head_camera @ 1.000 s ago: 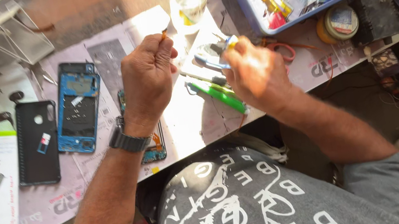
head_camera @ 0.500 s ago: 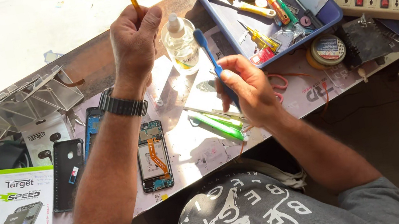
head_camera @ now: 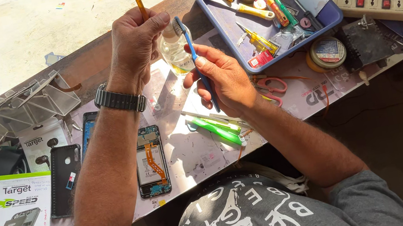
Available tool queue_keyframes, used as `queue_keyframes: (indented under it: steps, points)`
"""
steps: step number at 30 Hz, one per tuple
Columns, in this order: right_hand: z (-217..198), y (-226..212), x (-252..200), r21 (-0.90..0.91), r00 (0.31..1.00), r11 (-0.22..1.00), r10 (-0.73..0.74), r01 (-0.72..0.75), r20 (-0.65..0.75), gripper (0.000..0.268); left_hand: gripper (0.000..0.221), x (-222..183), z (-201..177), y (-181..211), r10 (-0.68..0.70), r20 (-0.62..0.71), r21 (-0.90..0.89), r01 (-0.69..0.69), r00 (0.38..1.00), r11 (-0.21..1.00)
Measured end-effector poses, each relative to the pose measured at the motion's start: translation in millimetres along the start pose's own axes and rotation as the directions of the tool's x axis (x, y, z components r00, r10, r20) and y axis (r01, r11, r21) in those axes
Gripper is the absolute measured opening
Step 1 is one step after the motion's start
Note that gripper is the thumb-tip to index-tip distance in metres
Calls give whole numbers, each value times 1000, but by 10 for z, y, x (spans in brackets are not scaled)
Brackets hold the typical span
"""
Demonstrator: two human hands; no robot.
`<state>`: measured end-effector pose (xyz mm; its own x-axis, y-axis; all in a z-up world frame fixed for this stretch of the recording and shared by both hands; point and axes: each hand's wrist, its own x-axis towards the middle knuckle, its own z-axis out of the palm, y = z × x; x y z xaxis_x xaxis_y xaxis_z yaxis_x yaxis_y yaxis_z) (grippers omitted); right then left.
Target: The person cleans the internal components of a disassembled smartphone using a toothbrush. They apply adhesive to the battery compartment, insert a new battery, and reconnect the internal ribbon cables.
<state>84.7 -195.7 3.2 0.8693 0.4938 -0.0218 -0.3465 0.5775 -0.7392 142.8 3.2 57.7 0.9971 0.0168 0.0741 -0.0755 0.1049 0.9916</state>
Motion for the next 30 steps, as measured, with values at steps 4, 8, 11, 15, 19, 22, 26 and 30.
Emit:
queue_keyframes:
  steps: [4,8,11,15,19,22,26,30]
  points:
    - [-44,32,62,-9,1000,1000,-12,12,15,43,18,18,4,16,-20,-17,26,21,1000,999]
    - [-63,49,50,-101,999,994,-42,40,-19,42,16,16,37,24,-15,-47,160,23,999,987]
    - [-1,-1,-21,-104,999,994,-30,29,-13,42,18,-76,27,63,96,-13,183,-92,995,979]
    - [-24,-33,-217,-71,998,997,-28,32,51,43,26,-368,-101,81,157,-14,153,-153,988,976]
    - [19,62,-625,-136,996,991,29,-18,82,44,28,-1110,-143,-9,-84,79,-7,85,993,996]
    - [34,238,-905,-334,994,940,92,-67,61,44,27,-1623,-158,-196,-164,123,-37,170,979,985]
    - [46,421,-1113,-532,985,840,161,-104,61,38,23,-2160,-288,-390,-249,125,-124,264,960,956]
    - [69,471,-1192,-772,977,628,208,-97,47,31,24,-2584,-355,-545,-355,110,-72,364,928,929]
